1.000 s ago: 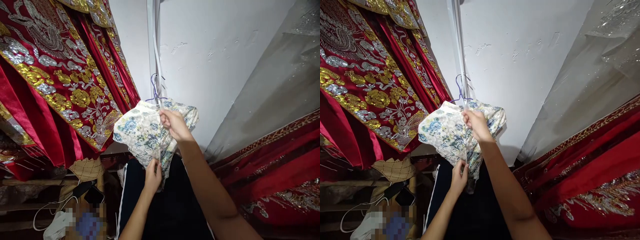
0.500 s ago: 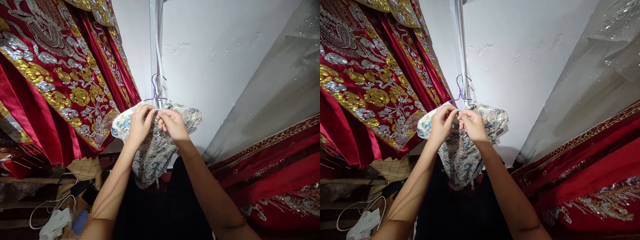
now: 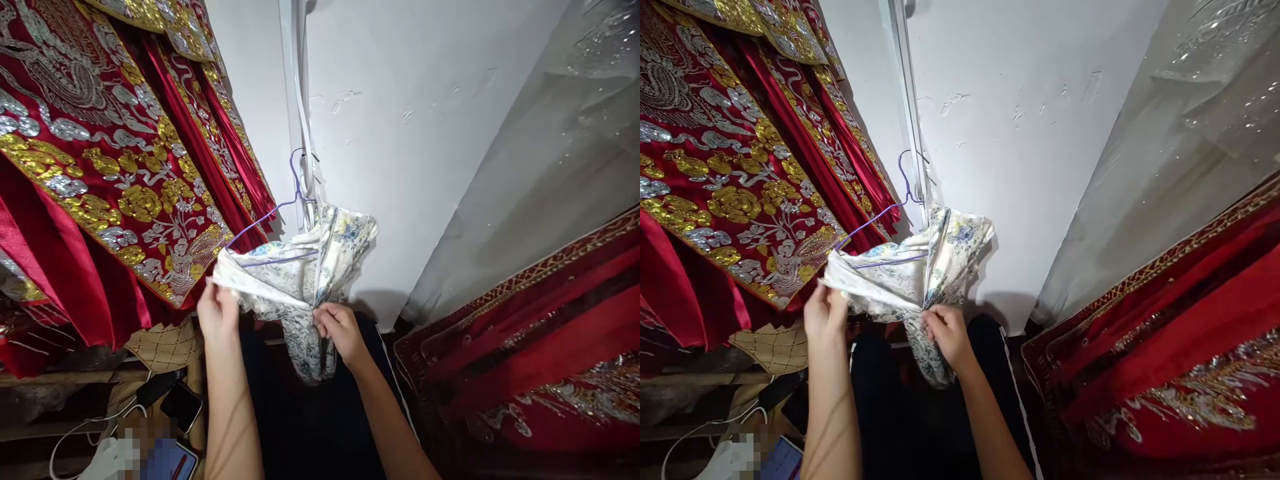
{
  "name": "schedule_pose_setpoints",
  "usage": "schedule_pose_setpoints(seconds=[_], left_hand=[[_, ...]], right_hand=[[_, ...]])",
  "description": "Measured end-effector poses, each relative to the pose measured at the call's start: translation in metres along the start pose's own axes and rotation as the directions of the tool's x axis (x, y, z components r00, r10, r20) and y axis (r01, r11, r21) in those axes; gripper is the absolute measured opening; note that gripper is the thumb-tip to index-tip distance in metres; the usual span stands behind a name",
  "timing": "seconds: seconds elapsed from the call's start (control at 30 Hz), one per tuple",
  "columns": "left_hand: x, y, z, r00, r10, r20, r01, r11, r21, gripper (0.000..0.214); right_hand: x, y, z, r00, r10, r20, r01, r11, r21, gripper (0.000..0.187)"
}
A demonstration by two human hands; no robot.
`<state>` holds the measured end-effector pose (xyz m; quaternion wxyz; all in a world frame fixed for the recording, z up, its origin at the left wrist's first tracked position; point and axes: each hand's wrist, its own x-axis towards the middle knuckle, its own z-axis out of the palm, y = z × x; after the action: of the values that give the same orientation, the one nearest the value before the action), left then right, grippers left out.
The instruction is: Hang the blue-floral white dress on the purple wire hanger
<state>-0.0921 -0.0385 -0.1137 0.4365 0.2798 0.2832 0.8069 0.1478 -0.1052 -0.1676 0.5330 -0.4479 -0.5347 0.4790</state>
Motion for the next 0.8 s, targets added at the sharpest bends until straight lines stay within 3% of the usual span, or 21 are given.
schedule_pose_setpoints(seconds=[0.13,0.23,0.3,0.37,0.43,0.5,0.57,0.6,0.67,0.73,0.8], left_hand=[[-0.037,-0.049,-0.022,0.945,-0.281,-0.165,0.278,0.96,-0.042,0.02],[-0.062,-0.072,-0.024,0.933,-0.31,-0.181,0.309,0.95,-0.034,0.01],[-0.07,-0.073,-0.021,0.949,-0.28,-0.147,0.281,0.96,-0.011,0.012],[-0.076,-0.063,-0.014,0.972,-0.233,-0.033,0.234,0.972,0.024,0.02],[-0.084,-0.048,-0.004,0.962,-0.216,0.166,0.203,0.975,0.095,0.025],[-0.097,-0.033,0.008,0.889,-0.254,0.381,0.174,0.957,0.232,0.027],[-0.113,-0.022,0.02,0.782,-0.317,0.537,0.09,0.91,0.406,0.025],[-0.119,-0.018,0.026,0.739,-0.338,0.583,0.022,0.877,0.48,0.023],[-0.127,-0.013,0.035,0.697,-0.34,0.631,-0.123,0.81,0.573,0.02],[-0.124,-0.01,0.041,0.702,-0.299,0.647,-0.226,0.768,0.6,0.024],[-0.114,-0.011,0.041,0.706,-0.272,0.654,-0.261,0.758,0.597,0.036]], right_hand=[[-0.015,0.002,0.009,0.995,0.073,-0.072,-0.065,0.992,0.111,0.034],[-0.016,0.006,0.001,0.988,0.103,-0.113,-0.091,0.99,0.103,0.035],[-0.014,0.011,-0.009,0.99,0.135,-0.049,-0.132,0.99,0.053,0.039],[-0.011,0.016,-0.019,0.989,0.144,-0.028,-0.145,0.989,-0.008,0.047],[-0.007,0.02,-0.024,0.991,0.107,-0.086,-0.11,0.994,-0.027,0.056],[-0.004,0.02,-0.021,0.991,0.076,-0.107,-0.075,0.997,0.015,0.065],[-0.004,0.017,-0.011,0.994,0.111,0.005,-0.111,0.988,0.109,0.072],[-0.005,0.015,-0.004,0.988,0.141,0.071,-0.151,0.975,0.164,0.074],[-0.006,0.009,0.008,0.97,0.184,0.156,-0.221,0.939,0.265,0.077],[-0.007,0.001,0.015,0.965,0.2,0.168,-0.245,0.915,0.32,0.08],[-0.006,-0.012,0.013,0.963,0.196,0.185,-0.242,0.931,0.274,0.074]])
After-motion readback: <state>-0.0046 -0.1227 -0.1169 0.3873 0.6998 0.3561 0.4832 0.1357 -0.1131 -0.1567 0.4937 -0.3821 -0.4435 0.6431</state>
